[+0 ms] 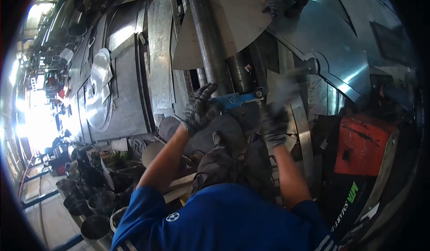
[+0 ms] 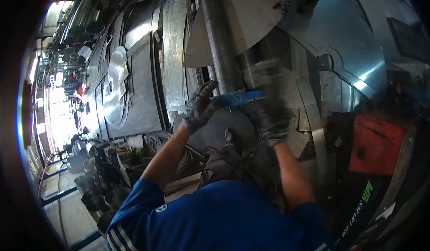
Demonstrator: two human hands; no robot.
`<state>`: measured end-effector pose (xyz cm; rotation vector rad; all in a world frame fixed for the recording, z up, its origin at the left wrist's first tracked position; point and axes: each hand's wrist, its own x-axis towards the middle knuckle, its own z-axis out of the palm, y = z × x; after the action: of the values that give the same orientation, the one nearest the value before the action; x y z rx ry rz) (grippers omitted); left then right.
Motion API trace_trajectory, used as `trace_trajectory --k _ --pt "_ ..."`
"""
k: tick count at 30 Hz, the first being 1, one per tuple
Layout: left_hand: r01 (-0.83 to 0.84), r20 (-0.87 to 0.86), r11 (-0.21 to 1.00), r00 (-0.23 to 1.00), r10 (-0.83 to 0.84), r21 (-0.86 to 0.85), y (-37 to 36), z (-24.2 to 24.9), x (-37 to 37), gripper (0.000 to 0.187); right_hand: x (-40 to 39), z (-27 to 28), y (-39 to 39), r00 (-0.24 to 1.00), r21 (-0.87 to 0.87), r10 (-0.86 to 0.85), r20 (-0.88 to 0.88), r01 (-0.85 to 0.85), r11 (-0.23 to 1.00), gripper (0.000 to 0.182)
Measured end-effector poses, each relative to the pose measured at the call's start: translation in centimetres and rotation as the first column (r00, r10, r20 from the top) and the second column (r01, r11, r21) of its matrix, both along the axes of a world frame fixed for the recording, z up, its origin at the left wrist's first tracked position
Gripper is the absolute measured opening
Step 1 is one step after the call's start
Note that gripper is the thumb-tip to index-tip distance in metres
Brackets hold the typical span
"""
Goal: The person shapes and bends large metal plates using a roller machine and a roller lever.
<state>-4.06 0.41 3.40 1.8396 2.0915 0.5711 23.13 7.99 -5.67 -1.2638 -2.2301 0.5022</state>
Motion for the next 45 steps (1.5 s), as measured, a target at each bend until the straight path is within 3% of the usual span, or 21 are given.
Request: trace_trajectory --k 1,2,4,8,11,13,14,16,19,24,26,27,31,33,34,36,37,39,41,43,45 --pt "0.051 0.040 0.989 0.998 -0.057 0.142 0.0 1.0 0.8 0.060 -2.9 2.4 -2.0 0.964 -0.080 0.007 -0.265 -0.030 0.996 0.033" --pt "-0.191 0.648 0.969 0.760 0.046 0.156 -0.7 4.7 4.4 0.061 -5.2 4.4 -4.5 0.862 -0.160 -0.013 -0.506 -0.079 0.984 0.034" --pt "-0.381 0.980 0.922 0.145 0.140 -0.075 -5.7 9.9 6.9 0.061 -7.4 7.0 -8.8 0.931 -0.335 0.164 -0.326 -0.275 0.901 0.034" --pt "-0.539 1.000 0.842 0.005 -0.003 0.005 -13.5 15.4 2.9 0.061 -12.0 9.2 -13.8 0.870 -0.356 0.412 -0.273 -0.489 0.797 0.032" --pt "-0.804 0.981 0.591 -0.163 -0.109 -0.068 -21.4 18.6 -6.1 0.059 -14.5 1.5 -16.5 0.631 -0.245 0.481 -0.609 -0.726 0.643 0.032" --pt "-0.775 0.971 0.619 -0.025 -0.236 0.130 -25.7 20.5 -12.2 0.054 -14.8 -3.1 -17.4 0.624 -0.789 0.772 -0.120 -0.532 0.307 0.028" --pt "-0.418 0.894 0.791 0.246 -0.374 0.446 -23.9 23.9 -13.8 0.050 -16.2 -3.9 -19.7 0.619 -0.799 0.776 -0.119 -0.524 0.295 0.028" --pt "-0.660 0.889 0.610 0.416 -0.190 0.439 -29.5 24.4 -19.5 0.042 -20.8 -5.3 -22.0 0.632 -0.729 0.772 -0.070 -0.561 0.393 0.026" --pt "-0.816 0.956 0.501 0.276 -0.100 0.288 -38.0 23.9 -27.0 0.039 -26.7 -9.3 -26.4 0.732 -0.606 0.675 0.099 -0.493 0.624 0.024" --pt "-0.983 0.999 0.182 -0.033 0.030 -0.038 -47.8 17.5 -34.6 0.034 -35.3 -12.8 -27.0 0.640 -0.622 0.703 0.310 -0.423 0.659 0.039" --pt "-0.966 0.943 -0.254 -0.127 0.306 -0.048 -49.4 12.6 -35.0 0.022 -37.8 -14.9 -26.8 0.539 -0.676 0.745 0.393 -0.379 0.631 0.034" --pt "-0.961 0.935 -0.269 -0.153 0.319 -0.065 -52.4 9.8 -36.4 0.022 -38.6 -16.3 -26.9 0.519 -0.695 0.759 0.393 -0.373 0.615 0.034" --pt "-0.970 0.972 0.089 -0.219 0.080 -0.226 -60.7 -1.9 -40.9 0.028 -40.8 -21.3 -26.5 0.409 -0.693 0.767 0.495 -0.346 0.632 0.028" --pt "-0.909 0.903 0.325 -0.350 -0.248 -0.263 -61.2 -6.6 -42.7 0.028 -40.7 -22.8 -26.2 0.377 -0.673 0.754 0.538 -0.346 0.653 0.026" --pt "-0.908 0.901 0.309 -0.362 -0.240 -0.282 -61.1 -8.9 -43.2 0.028 -40.5 -23.3 -25.8 0.356 -0.692 0.757 0.548 -0.315 0.650 0.025" --pt "-0.921 0.906 -0.102 -0.389 0.168 -0.376 -60.9 -13.4 -43.9 0.025 -40.4 -24.8 -26.3 0.382 -0.681 0.728 0.570 -0.275 0.678 0.023" --pt "-0.914 0.914 -0.023 -0.405 -0.041 -0.406 -61.9 -15.5 -44.4 0.022 -40.4 -25.4 -26.5 0.366 -0.690 0.737 0.568 -0.275 0.669 0.023" --pt "-0.883 0.896 -0.166 -0.444 -0.009 -0.439 -60.3 -17.5 -44.8 0.026 -41.3 -26.1 -26.4 0.329 -0.701 0.737 0.591 -0.243 0.671 0.023" --pt "-0.900 0.857 0.247 -0.424 -0.293 -0.360 -64.2 -22.5 -47.2 0.040 -42.0 -26.8 -26.5 0.284 -0.709 0.747 0.601 -0.241 0.663 0.024" --pt "-0.862 0.840 0.175 -0.504 -0.200 -0.475 -63.7 -25.0 -47.9 0.046 -42.5 -28.2 -26.6 0.226 -0.708 0.740 0.634 -0.217 0.673 0.024" --pt "-0.798 0.790 -0.113 -0.603 0.113 -0.592 -62.3 -28.1 -48.7 0.053 -43.2 -29.1 -26.7 0.196 -0.713 0.740 0.644 -0.197 0.673 0.025"
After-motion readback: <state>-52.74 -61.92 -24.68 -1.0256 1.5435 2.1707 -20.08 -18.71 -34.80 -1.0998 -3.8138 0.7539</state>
